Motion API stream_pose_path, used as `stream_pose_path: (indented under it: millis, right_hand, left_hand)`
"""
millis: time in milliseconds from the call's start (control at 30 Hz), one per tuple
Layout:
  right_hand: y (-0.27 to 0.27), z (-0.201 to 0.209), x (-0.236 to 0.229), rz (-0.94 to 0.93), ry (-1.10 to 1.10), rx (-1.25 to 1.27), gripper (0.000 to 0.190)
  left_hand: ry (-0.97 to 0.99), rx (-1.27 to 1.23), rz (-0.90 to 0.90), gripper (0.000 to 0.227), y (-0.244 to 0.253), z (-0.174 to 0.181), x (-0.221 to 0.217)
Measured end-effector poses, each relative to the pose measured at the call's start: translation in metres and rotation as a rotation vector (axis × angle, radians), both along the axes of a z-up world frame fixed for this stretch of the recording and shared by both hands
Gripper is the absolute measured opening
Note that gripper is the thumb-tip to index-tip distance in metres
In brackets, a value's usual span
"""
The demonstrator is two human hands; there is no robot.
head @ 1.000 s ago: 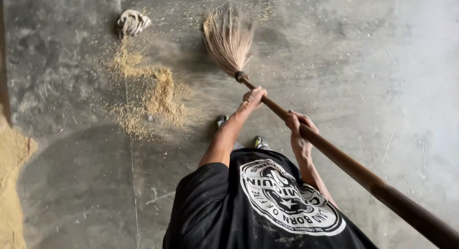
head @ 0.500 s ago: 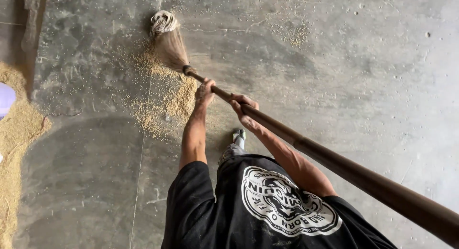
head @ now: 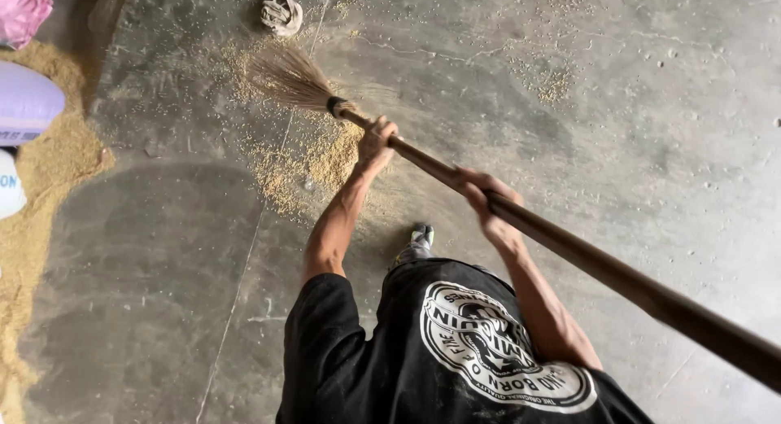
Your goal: Sweep rice husks or grain off a concrete floor into a pile using a long broom.
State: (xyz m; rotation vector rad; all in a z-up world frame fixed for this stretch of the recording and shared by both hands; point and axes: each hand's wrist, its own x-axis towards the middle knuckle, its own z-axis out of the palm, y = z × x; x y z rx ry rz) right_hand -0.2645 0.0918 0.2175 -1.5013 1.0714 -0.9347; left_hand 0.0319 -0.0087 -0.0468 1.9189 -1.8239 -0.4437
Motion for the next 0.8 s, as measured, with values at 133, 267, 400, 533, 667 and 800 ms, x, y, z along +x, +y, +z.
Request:
stream_pose_path:
  millis: [133,267,400,533,667,800]
  right_hand:
    - [0.036,0.039,-0.085,-0.077,0.037,-0.131,0.023]
    - [0.087,0.042,-0.167,-0.332,-0.283,-0.186,0.019]
    - [0.155,0.066,-0.195,-0.781,-0.357,-0.183,0.021]
    - [0.216,0.069,-0.201,-1.098,-0.371,-0.213,0.022]
    - [0.248,0.057,-0.202,-1.377,-0.347,-0.283,0.02]
    - [0.249,0.045,-0.203,-1.598,-0.219,-0.338,0.02]
  left_hand:
    - [0.18,0.016,-0.104,0.022,-0.01,0.036,-0.083]
    - [0.199,-0.24,-0.299,0.018,-0.03,0.053,-0.2]
    - [0.198,-0.252,-0.56,0.018,-0.036,0.044,-0.336]
    - [0.127,-0.115,-0.91,0.015,0.008,0.093,-0.447]
    - [-0.066,0.07,-1.296,0.016,0.056,0.099,-0.55]
    - [-0.205,0.133,-1.554,0.023,0.103,0.095,-0.63]
